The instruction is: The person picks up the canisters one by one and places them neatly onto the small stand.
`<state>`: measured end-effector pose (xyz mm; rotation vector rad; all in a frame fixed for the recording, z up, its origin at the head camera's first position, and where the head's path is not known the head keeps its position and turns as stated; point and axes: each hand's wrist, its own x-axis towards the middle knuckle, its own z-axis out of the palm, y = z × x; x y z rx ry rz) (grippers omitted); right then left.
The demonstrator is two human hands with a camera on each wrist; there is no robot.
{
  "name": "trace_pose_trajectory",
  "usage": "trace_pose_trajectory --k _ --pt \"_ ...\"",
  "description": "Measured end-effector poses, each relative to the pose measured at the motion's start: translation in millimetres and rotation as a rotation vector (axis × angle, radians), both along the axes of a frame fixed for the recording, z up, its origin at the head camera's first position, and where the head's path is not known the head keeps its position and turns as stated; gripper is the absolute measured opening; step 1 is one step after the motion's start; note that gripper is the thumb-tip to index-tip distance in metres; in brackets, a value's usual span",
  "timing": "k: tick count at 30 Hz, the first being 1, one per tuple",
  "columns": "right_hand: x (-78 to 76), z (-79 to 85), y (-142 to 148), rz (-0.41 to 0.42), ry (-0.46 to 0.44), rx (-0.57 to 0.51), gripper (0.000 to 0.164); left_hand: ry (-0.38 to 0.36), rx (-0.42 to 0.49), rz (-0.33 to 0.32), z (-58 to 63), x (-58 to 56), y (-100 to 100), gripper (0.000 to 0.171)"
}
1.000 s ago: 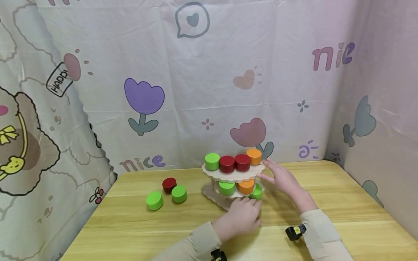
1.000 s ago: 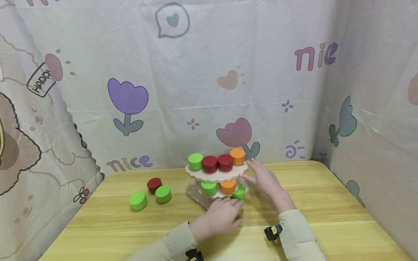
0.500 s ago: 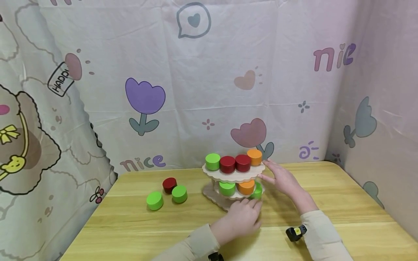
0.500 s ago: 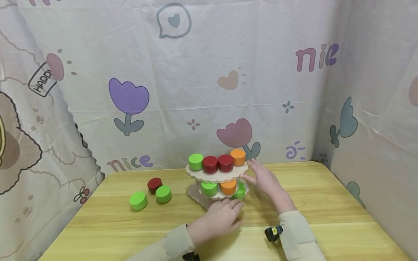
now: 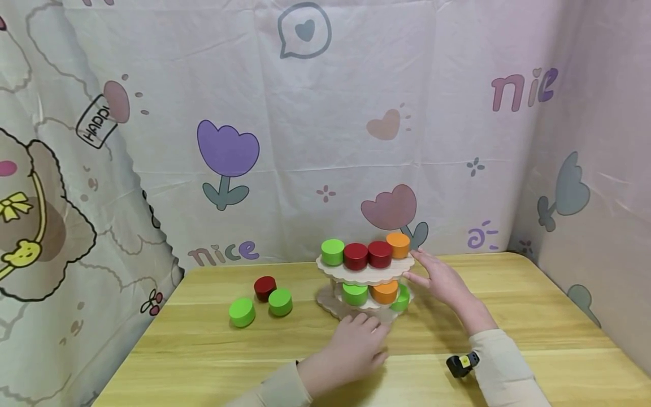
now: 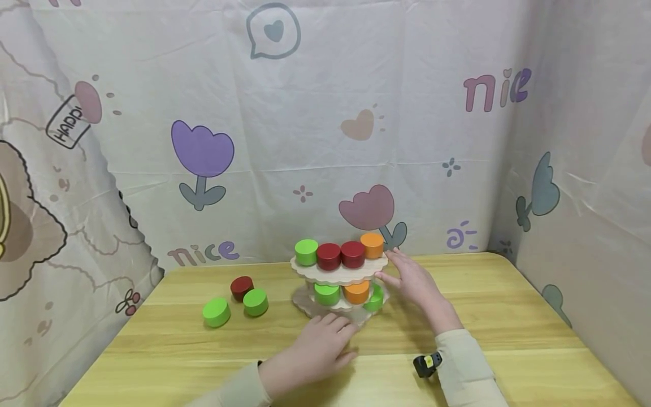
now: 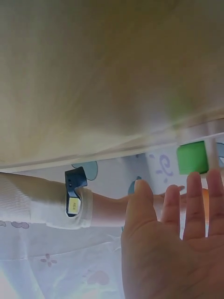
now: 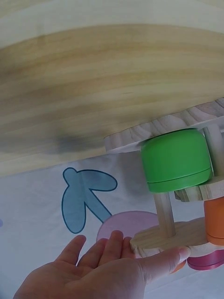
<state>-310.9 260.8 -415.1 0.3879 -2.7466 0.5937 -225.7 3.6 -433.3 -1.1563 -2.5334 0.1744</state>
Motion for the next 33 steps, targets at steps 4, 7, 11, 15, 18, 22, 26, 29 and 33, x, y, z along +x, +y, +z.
trace_pose_trajectory --k 4,7,11,15,18,22,26,29,33 --pt "-0.4 -0.7 0.7 0.001 0.004 0.002 0.071 -0.018 0.027 0.017 2.2 0.8 -14.8 0.035" --pt "-0.7 -1.1 1.2 -0.002 0.001 0.003 0.071 -0.028 0.037 0.031 4.7 0.4 -26.4 0.033" --pt "-0.5 -0.5 0.9 -0.007 -0.013 0.006 0.072 -0.025 0.056 0.052 8.6 -0.3 -43.1 0.032" --pt "-0.2 0.2 0.5 -0.012 -0.023 0.009 0.072 -0.021 0.080 0.076 11.4 -2.0 -61.6 0.030" --pt "-1.0 0.4 0.2 -0.013 -0.021 0.013 0.074 -0.013 0.091 0.100 13.0 -3.6 -77.3 0.032" --pt "-1.2 1.1 -0.8 -0.012 -0.021 0.012 0.074 0.002 0.122 0.153 17.6 -3.7 -100.1 0.033" --pt "-0.5 1.5 -1.3 -0.012 -0.018 0.006 0.073 0.040 0.182 0.202 22.1 -3.4 -121.0 0.030" --pt "-0.6 1.7 -1.3 -0.006 -0.008 0.004 0.072 0.105 0.217 0.217 22.8 -4.5 -136.8 0.031" --pt "-0.4 1.2 -0.5 -0.005 -0.007 0.000 0.071 0.204 0.233 0.219 19.2 -10.7 -158.2 0.034"
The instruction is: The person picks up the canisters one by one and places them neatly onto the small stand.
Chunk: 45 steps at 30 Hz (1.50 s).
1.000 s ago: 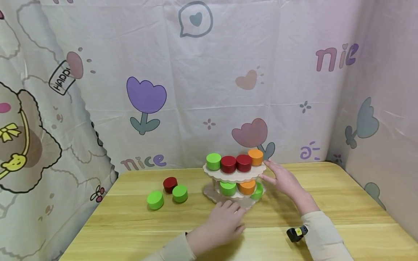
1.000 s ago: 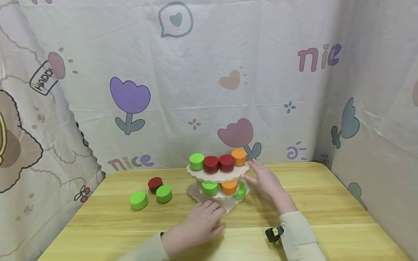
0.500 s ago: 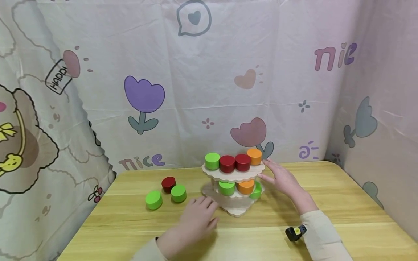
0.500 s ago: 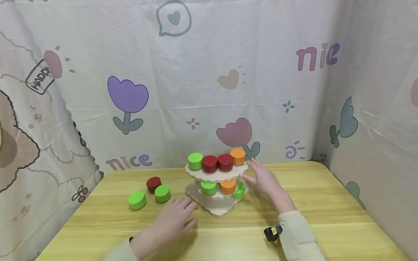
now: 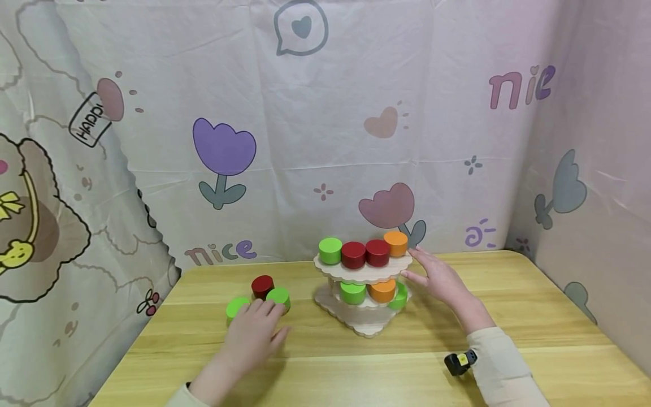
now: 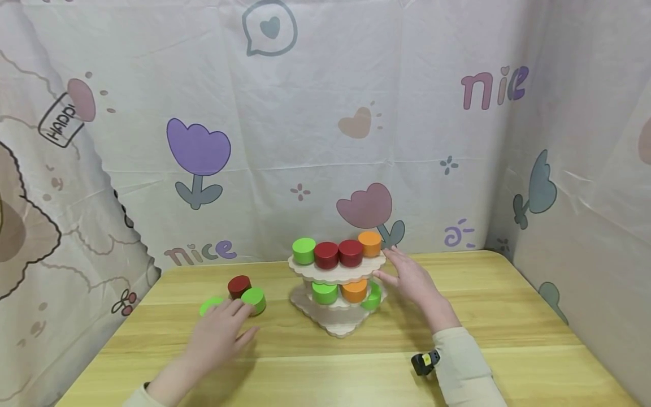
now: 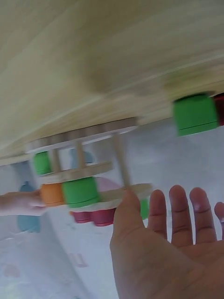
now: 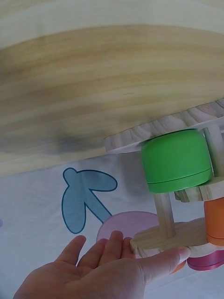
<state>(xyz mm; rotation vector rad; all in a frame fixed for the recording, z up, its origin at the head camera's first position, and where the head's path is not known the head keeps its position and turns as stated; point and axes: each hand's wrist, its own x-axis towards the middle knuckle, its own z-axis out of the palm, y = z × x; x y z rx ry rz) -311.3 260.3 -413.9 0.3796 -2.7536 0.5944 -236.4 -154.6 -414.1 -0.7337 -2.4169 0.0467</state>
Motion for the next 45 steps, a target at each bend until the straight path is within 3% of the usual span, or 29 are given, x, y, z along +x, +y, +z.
trace_pose_trajectory --k 4,11,23,33,45 --pt "0.6 -0.4 0.8 -0.001 -0.001 -0.002 0.071 0.020 0.005 0.025 -2.0 -7.7 -19.0 0.036" --pt "0.9 -2.0 1.4 0.001 0.009 0.002 0.071 -0.074 0.034 0.123 0.2 -14.0 -42.9 0.039" --pt "0.6 -1.1 0.5 0.000 0.014 0.007 0.071 -0.174 0.062 0.226 -0.1 -26.5 -71.2 0.048" --pt "0.6 -0.5 0.0 0.001 0.021 0.015 0.070 -0.270 0.046 0.300 -2.5 -38.7 -87.7 0.060" --pt "-0.2 -1.0 0.1 0.005 0.027 0.016 0.071 -0.309 0.007 0.340 -8.2 -46.6 -93.2 0.067"
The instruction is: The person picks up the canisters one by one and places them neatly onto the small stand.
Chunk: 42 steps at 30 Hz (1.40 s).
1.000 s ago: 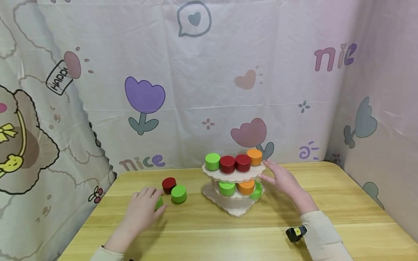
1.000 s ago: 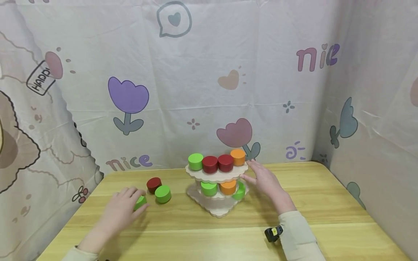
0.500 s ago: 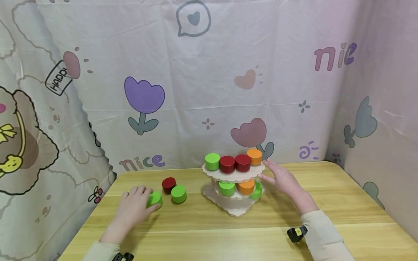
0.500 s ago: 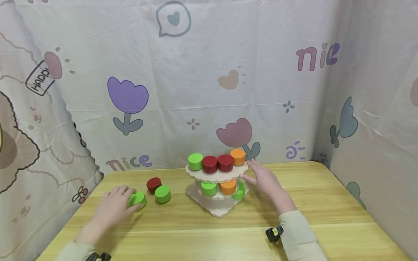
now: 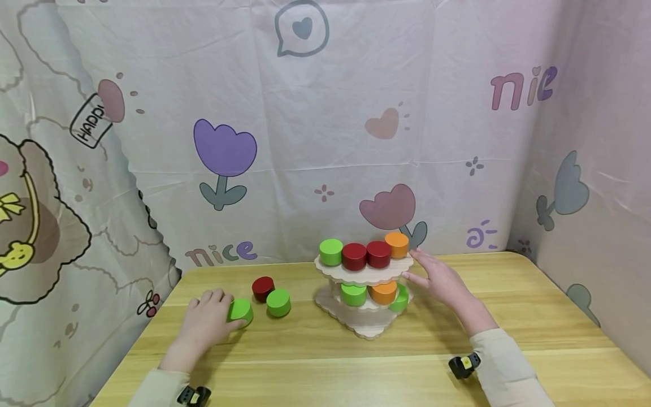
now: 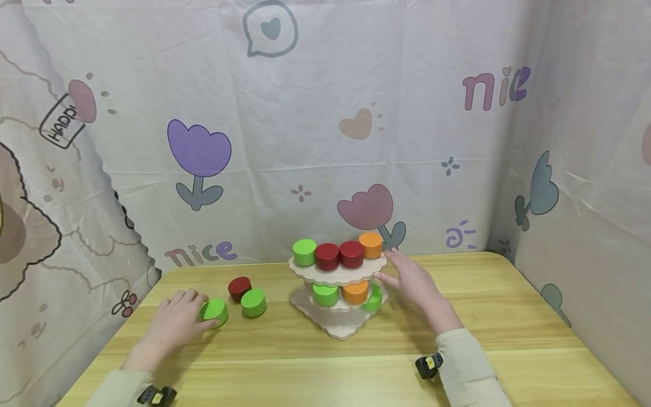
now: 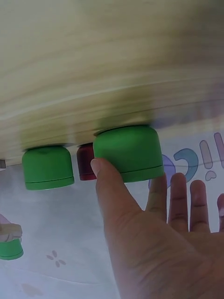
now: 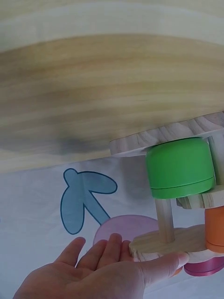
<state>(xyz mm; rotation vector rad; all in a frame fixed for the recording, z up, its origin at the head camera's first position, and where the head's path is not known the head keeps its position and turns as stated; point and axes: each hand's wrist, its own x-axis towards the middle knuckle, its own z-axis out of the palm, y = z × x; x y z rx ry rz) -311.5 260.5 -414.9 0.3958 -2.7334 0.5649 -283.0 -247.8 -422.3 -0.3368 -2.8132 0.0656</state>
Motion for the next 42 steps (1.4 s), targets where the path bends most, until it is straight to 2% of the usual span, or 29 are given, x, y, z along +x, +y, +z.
trace_pose_trajectory --k 9,17,31,42 --pt "0.3 0.0 0.4 -0.001 -0.006 -0.002 0.071 -0.037 0.002 0.005 -2.5 -5.0 -1.4 0.068" --pt "-0.2 -0.3 0.7 -0.002 0.000 0.000 0.071 -0.036 -0.006 -0.015 -2.6 -5.3 1.5 0.069" --pt "-0.4 -2.1 0.7 -0.001 -0.001 -0.003 0.072 0.001 0.003 -0.071 11.2 11.5 24.6 0.064" --pt "0.0 -1.5 0.9 -0.002 -0.006 -0.003 0.072 0.071 -0.027 -0.143 18.0 20.0 49.6 0.065"
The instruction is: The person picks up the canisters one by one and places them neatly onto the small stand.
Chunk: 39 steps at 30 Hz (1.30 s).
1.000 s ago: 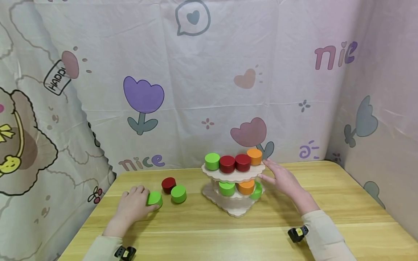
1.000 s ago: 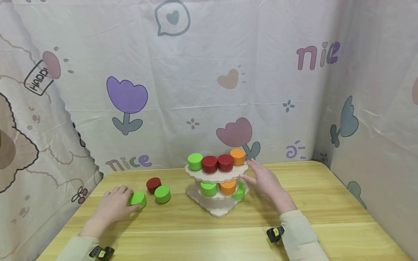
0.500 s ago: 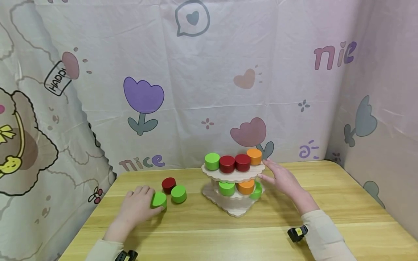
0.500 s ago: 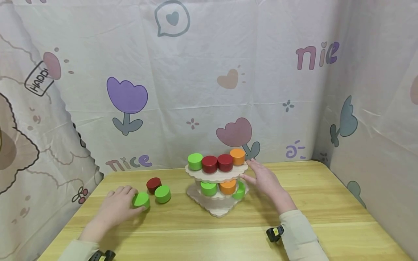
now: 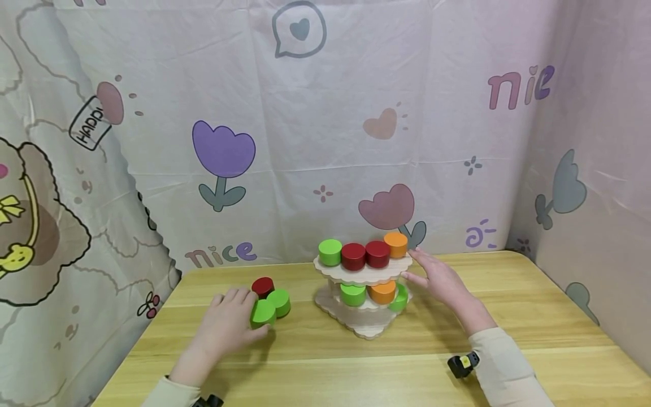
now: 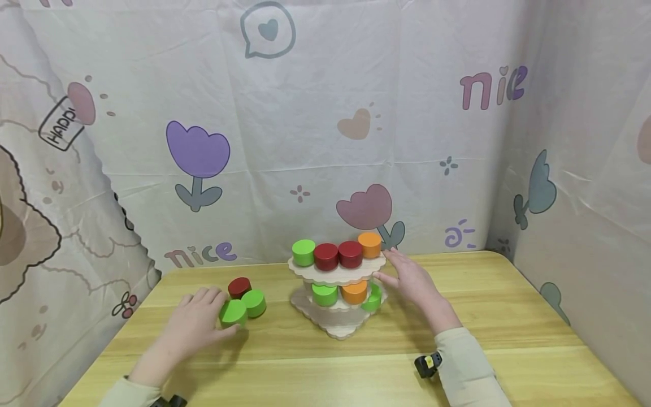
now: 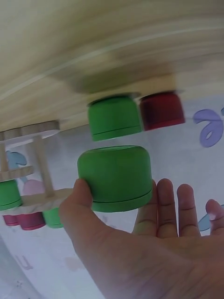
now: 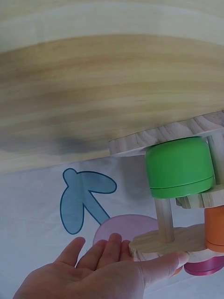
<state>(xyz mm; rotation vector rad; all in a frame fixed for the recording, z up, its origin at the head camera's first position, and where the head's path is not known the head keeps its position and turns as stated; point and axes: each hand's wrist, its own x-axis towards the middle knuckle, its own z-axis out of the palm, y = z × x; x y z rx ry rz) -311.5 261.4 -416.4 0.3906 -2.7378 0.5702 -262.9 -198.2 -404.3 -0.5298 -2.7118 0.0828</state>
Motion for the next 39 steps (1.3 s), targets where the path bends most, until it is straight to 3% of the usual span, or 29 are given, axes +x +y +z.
trace_pose_trajectory --k 10,19,29,39 --pt "-0.4 -0.9 0.2 -0.001 0.002 0.007 0.072 0.055 -0.057 -0.092 3.8 9.2 26.8 0.062" --pt "-0.5 -1.6 0.1 -0.003 0.000 0.007 0.072 0.127 -0.051 -0.223 1.5 12.1 46.9 0.058" --pt "0.4 -0.2 -0.3 -0.005 -0.004 0.004 0.072 0.122 -0.051 -0.299 -2.0 10.8 70.8 0.058" --pt "-0.4 -0.1 -0.1 -0.006 -0.003 0.006 0.073 0.068 -0.119 -0.345 -4.6 13.2 107.5 0.061"
